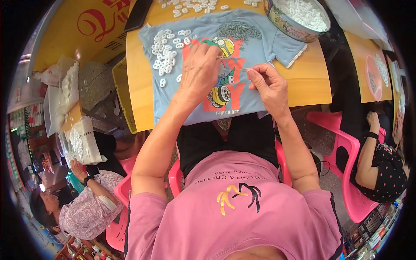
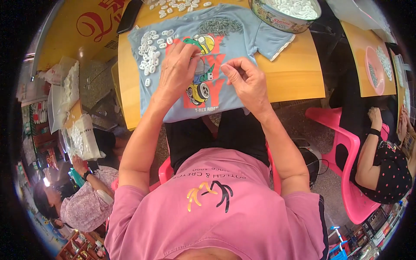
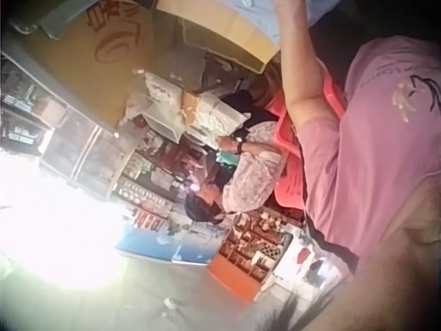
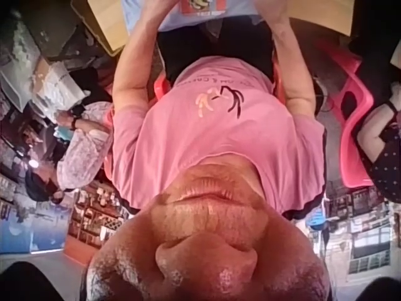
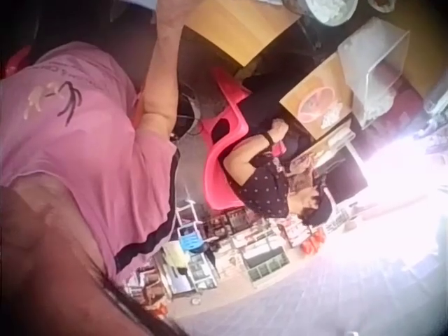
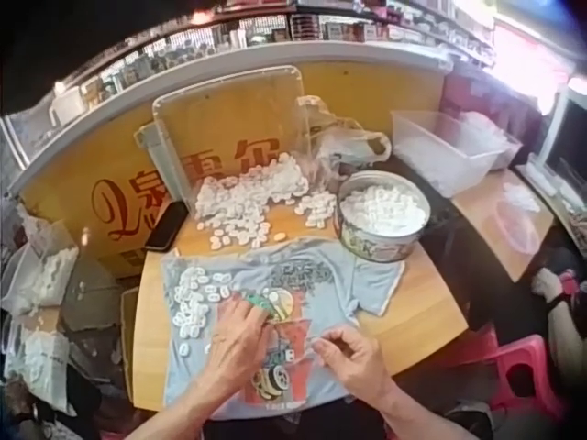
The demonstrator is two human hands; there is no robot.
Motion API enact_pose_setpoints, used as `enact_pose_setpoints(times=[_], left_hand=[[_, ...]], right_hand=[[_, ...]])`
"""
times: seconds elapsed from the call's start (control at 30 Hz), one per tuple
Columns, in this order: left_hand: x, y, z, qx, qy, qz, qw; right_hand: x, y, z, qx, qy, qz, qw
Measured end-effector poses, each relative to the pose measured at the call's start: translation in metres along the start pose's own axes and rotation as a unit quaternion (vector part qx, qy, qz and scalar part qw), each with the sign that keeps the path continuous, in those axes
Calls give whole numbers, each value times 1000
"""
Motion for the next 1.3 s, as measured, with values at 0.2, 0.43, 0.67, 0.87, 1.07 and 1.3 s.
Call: enact_pose_setpoints(times=[0.2, 0.43, 0.67, 0.87, 1.07, 1.3], left_hand=[[-20, -11, 0, -182, 13, -298, 937], [-33, -28, -21, -318, -26, -771, 552], [-44, -47, -28, -328, -9, -832, 448], [-45, -52, -39, -335, -94, -778, 523], [-49, -52, -48, -300, -142, -714, 616], [-60, -51, -51, -292, -175, -700, 628]], right_hand=[[-1, 3, -3, -7, -10, -18, 1000], [19, 57, -11, -222, 7, -3, 975], [38, 79, -14, -237, 29, 20, 971], [54, 76, -22, -69, 8, 142, 987], [60, 71, -20, -1, 27, 240, 970], [64, 71, -23, -17, 29, 201, 979]])
Point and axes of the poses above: each hand's wrist, its own z-axis towards the middle knuckle, its own x-axis out of the palm, y = z × x, the point moved 4 cm from there along z, towards the middle knuckle, and after that the axes turned 5 degrees about x, right-handed, at the moved point
